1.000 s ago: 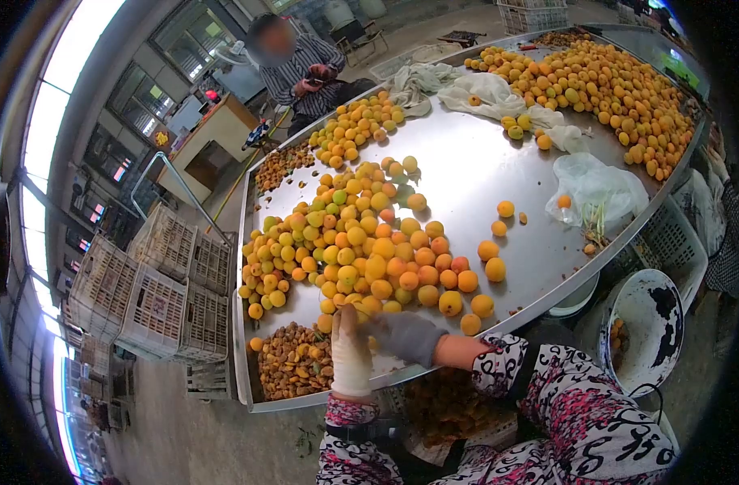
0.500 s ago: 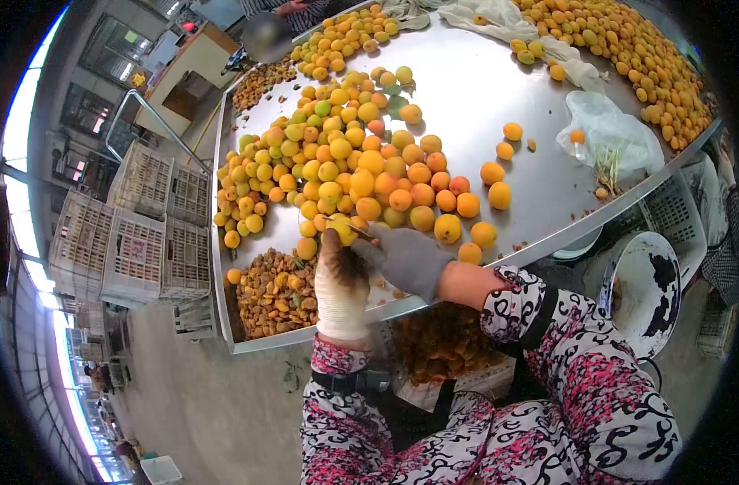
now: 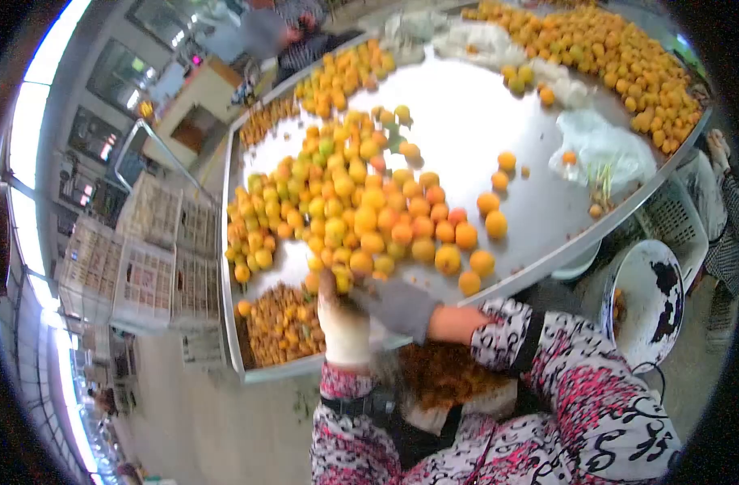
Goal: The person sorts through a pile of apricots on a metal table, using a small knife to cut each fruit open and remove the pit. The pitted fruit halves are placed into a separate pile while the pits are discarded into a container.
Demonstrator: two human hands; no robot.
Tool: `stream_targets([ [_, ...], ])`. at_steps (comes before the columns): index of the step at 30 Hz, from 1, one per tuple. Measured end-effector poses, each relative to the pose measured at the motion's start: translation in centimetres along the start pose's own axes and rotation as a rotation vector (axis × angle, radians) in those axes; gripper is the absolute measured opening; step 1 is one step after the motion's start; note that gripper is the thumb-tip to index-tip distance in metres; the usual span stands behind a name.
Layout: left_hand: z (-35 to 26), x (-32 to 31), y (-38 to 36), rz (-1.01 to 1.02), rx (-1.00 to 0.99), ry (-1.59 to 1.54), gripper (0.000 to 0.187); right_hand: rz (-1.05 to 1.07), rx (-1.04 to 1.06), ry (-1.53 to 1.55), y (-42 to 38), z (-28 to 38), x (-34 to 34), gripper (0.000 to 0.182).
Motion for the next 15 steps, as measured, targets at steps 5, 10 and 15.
stream_targets([
  [5,-2.1,-0.4,0.2,0.095,-0.278,0.284,0.050,0.134,-0.317,0.107,0.3,2.1,2.8,0.036],
  [10,-0.5,0.2,0.1,0.162,0.118,0.026,0.052,0.072,-0.272,0.034,0.0,1.6,2.0,0.036],
  [15,-3.2,-1.8,-0.7,0.112,0.311,-0.314,0.051,0.111,-0.303,0.057,0.2,1.6,2.0,0.037],
])
Point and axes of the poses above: each hand's wrist, its own y-axis towards the middle knuckle, its own x-axis out of the back of the hand, z = x × y, the point moved 2 cm from there along y, towards the middle knuckle, and after that the axes turned 2 degrees about -z, right-handed, at the moved point
